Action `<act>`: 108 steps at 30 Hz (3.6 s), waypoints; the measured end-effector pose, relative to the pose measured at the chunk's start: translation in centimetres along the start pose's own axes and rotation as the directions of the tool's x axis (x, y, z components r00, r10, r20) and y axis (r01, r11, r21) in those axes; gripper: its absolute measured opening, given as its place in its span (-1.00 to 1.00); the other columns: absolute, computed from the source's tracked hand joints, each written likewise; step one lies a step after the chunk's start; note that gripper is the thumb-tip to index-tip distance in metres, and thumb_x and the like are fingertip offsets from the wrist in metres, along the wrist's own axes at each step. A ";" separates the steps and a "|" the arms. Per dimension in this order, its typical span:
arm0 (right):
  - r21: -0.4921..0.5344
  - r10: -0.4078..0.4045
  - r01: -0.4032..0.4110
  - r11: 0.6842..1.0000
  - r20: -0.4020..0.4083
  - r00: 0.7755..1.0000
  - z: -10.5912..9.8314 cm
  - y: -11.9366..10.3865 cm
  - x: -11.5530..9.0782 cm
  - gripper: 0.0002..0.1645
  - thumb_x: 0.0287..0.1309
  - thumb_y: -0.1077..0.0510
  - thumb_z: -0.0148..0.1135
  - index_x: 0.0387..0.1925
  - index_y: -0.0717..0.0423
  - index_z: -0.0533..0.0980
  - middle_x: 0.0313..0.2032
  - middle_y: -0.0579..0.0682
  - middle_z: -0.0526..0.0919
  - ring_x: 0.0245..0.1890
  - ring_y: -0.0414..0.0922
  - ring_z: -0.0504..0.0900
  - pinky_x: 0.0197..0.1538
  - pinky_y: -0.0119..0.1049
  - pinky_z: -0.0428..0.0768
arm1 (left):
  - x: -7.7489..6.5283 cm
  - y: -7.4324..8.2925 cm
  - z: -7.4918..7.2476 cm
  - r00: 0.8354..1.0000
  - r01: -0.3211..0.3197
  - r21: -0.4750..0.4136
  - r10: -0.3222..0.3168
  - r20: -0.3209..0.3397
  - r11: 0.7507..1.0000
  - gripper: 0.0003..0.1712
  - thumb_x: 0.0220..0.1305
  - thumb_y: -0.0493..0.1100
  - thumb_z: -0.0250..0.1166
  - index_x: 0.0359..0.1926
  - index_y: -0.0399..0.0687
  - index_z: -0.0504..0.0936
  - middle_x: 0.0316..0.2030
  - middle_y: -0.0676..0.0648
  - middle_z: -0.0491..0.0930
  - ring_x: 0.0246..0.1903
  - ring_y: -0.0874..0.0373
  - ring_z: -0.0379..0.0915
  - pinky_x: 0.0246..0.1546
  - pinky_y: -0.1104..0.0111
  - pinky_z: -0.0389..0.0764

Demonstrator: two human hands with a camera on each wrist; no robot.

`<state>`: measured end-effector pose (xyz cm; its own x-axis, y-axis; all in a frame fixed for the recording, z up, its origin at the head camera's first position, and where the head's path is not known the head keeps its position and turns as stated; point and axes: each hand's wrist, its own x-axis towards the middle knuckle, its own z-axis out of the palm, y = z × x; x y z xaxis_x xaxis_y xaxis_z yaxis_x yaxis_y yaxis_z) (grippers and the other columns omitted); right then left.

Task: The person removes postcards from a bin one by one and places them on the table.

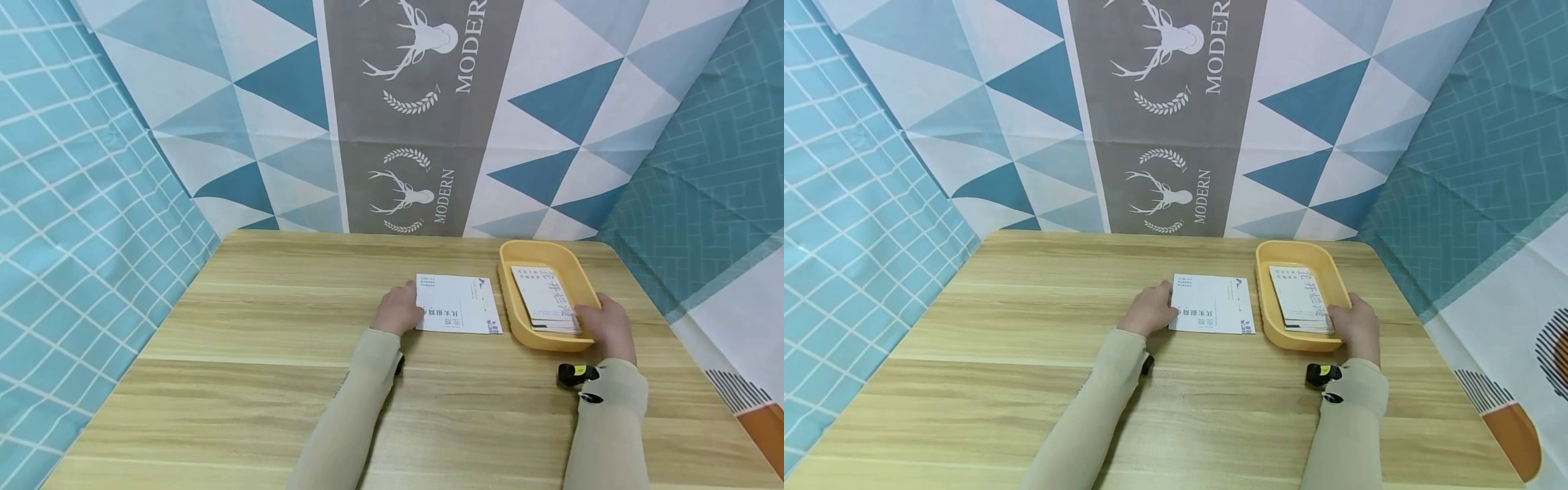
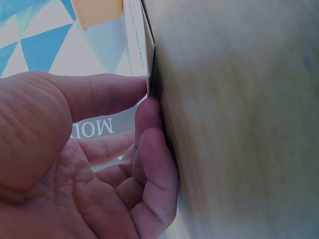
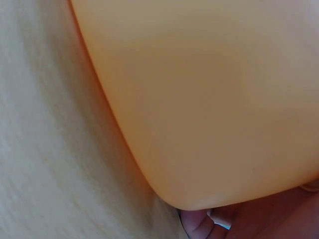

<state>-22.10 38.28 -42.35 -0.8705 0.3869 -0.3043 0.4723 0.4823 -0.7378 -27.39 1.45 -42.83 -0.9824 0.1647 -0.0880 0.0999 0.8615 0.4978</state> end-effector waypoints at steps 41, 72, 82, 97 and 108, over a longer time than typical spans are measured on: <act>0.017 0.025 -0.026 1.000 0.012 1.000 -0.1 0.0 0.1 -0.15 0.45 -0.02 -0.12 0.59 0.25 -0.10 0.47 0.44 0.16 0.25 0.29 0.30 0.37 0.28 0.32 | 0.2 -0.4 0.0 1.000 -0.026 0.020 0.026 0.012 0.999 -0.36 0.31 -0.21 0.27 0.39 -0.17 0.38 -0.06 -0.26 0.69 -0.35 -0.03 0.52 -0.28 0.18 0.56; 0.031 0.025 -0.026 0.999 0.015 1.000 0.1 0.0 0.0 -0.15 0.46 -0.03 -0.11 0.59 0.23 -0.09 0.46 0.43 0.19 0.20 0.28 0.33 0.32 0.24 0.42 | 0.1 -0.5 -0.2 0.998 -0.062 0.024 0.061 0.030 0.998 -0.42 0.29 -0.25 0.26 0.34 -0.08 0.49 0.05 -0.17 0.69 -0.27 0.02 0.50 -0.18 0.22 0.54; 0.028 0.023 -0.023 0.999 0.000 1.000 0.2 0.0 0.1 -0.15 0.45 -0.03 -0.11 0.59 0.24 -0.08 0.46 0.44 0.19 0.23 0.30 0.32 0.35 0.28 0.38 | 0.3 -0.6 -0.1 0.997 -0.073 0.035 0.072 0.031 0.997 -0.51 0.29 -0.23 0.28 0.25 -0.07 0.54 -0.08 -0.12 0.69 -0.31 0.03 0.47 -0.28 0.27 0.45; 0.019 0.014 -0.014 1.000 0.004 1.000 0.1 -0.1 0.0 -0.15 0.45 -0.03 -0.11 0.58 0.26 -0.07 0.45 0.44 0.20 0.22 0.29 0.33 0.34 0.27 0.38 | 0.2 -0.7 -0.2 0.997 -0.064 0.014 0.063 0.038 0.998 -0.44 0.28 -0.25 0.27 0.32 -0.09 0.50 0.04 -0.17 0.69 -0.27 0.01 0.49 -0.22 0.25 0.50; 0.022 0.020 -0.020 1.000 0.007 1.000 0.1 -0.1 0.0 -0.15 0.46 -0.04 -0.12 0.59 0.25 -0.10 0.46 0.44 0.18 0.22 0.29 0.33 0.35 0.28 0.38 | 0.1 -0.7 -0.4 0.997 -0.057 -0.033 0.058 0.044 0.998 -0.42 0.29 -0.30 0.26 0.34 -0.13 0.48 0.04 -0.19 0.68 -0.26 0.02 0.50 -0.19 0.27 0.52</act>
<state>-22.13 38.17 -42.33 -0.8617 0.3909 -0.3234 0.4867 0.4569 -0.7445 -27.65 0.68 -42.90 -0.9670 0.2356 -0.0967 0.1501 0.8343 0.5305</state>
